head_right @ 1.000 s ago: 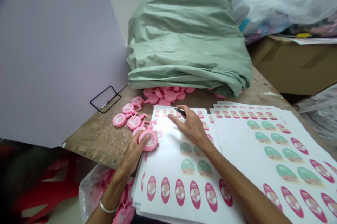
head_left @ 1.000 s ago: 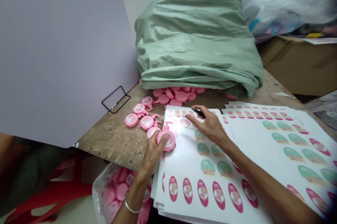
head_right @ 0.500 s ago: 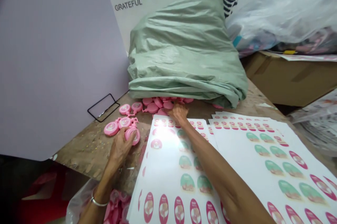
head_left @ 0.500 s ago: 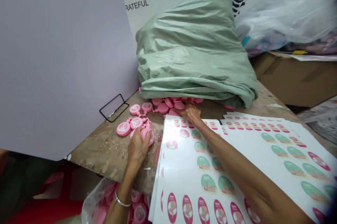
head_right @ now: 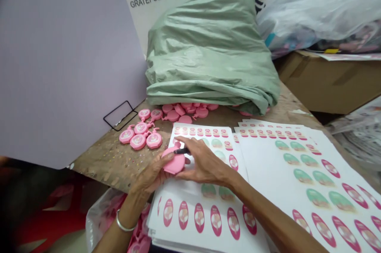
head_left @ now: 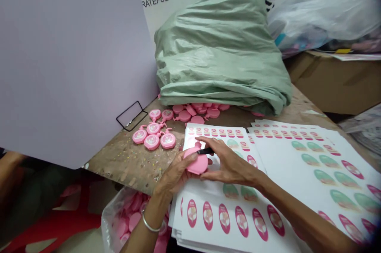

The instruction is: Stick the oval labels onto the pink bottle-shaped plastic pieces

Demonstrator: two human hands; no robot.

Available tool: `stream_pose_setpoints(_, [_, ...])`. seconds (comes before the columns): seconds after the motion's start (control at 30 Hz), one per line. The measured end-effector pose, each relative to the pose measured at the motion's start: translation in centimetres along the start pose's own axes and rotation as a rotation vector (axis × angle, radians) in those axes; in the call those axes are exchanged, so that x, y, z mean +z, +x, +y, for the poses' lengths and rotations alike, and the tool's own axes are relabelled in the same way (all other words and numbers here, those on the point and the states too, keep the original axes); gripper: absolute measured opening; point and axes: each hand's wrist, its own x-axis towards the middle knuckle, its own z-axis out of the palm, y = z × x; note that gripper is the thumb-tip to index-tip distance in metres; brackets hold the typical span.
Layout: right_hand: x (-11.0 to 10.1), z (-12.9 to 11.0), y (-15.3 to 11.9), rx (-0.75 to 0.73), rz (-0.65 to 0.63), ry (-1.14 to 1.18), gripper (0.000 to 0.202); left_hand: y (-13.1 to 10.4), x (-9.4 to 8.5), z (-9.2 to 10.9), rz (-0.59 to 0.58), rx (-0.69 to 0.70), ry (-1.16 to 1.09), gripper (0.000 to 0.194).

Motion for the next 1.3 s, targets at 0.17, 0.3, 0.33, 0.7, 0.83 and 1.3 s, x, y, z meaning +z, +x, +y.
stream_pose_setpoints(0.17, [-0.4,2.7,-0.9,0.424,0.237,0.149,0.032,-1.0,-1.2,0.2,0.286,0.1,-0.026,0.038])
stream_pose_setpoints(0.3, [1.3,4.5,0.2,0.402,0.231,-0.093,0.019,-0.6,-2.2,0.8,0.42,0.153,-0.023,0.04])
stream_pose_setpoints(0.33, [1.9,4.5,0.5,0.375,0.206,-0.161,0.016,-0.4,-2.1,0.8,0.423,0.151,-0.013,0.04])
stream_pose_setpoints(0.7, [5.9,4.0,0.5,0.271,0.177,-0.434,0.017,-0.6,-1.6,-1.1,0.358,0.094,0.055,0.046])
stream_pose_setpoints(0.83, [6.3,4.2,0.2,0.252,0.211,-0.458,0.019,-0.6,-2.0,-1.2,0.345,0.077,0.063,0.046])
stream_pose_setpoints(1.3, [6.1,4.4,0.1,0.27,0.225,-0.399,0.016,-0.6,-2.2,-1.1,0.318,0.064,0.03,0.043])
